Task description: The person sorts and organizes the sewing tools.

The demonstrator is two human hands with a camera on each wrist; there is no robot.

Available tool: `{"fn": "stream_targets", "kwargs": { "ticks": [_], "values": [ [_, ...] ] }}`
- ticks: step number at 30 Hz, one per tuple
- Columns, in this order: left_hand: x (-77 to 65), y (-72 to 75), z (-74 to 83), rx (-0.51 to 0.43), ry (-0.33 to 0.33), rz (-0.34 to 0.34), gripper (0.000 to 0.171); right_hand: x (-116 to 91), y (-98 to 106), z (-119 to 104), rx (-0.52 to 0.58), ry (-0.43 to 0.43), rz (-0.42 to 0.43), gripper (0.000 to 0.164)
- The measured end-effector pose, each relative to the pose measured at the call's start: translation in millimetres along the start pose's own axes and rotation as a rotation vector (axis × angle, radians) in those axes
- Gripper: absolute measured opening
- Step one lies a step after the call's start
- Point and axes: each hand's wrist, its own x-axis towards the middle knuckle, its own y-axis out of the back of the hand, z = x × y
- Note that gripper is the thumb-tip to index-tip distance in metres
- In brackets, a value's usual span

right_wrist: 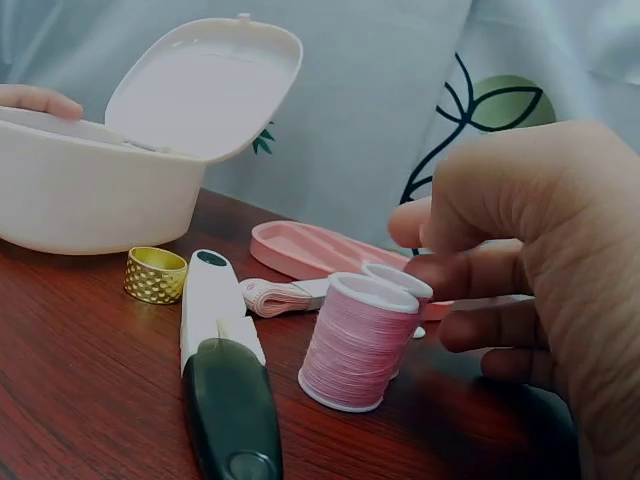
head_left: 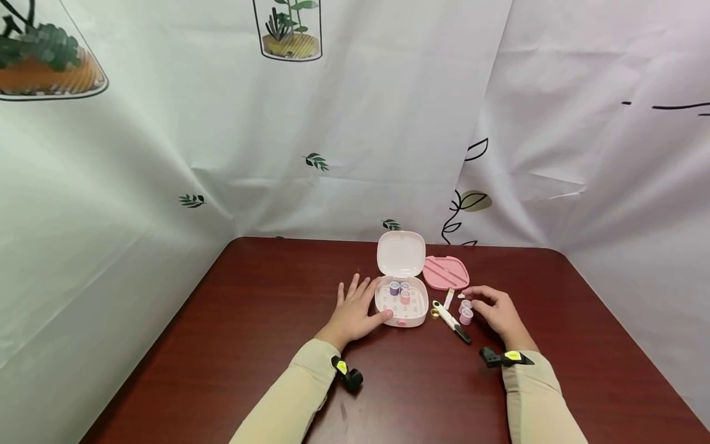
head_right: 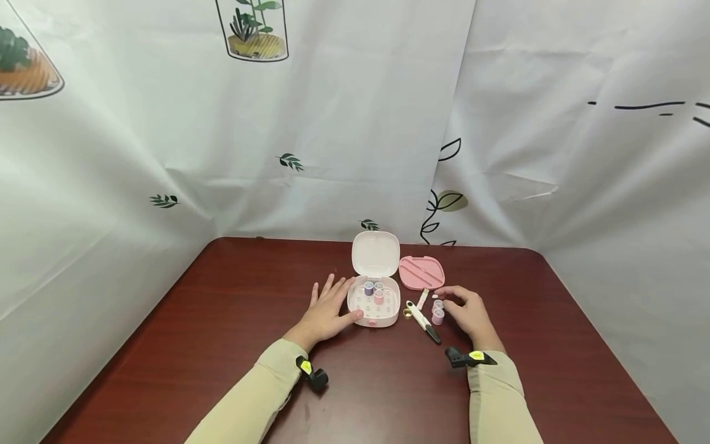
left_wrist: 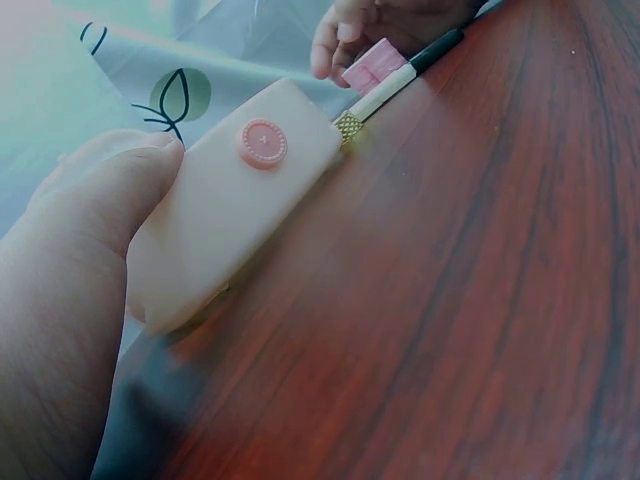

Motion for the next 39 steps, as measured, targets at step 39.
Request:
{"fn": "stream_targets", "kwargs": {
  "ticks": [39],
  "values": [
    [1.8,-1.2,0.4,0.004,0.015,-0.006,0.088,3.3,-0.8,-4.0,-0.063,-0.039,-0.048,0.019]
  ]
}}
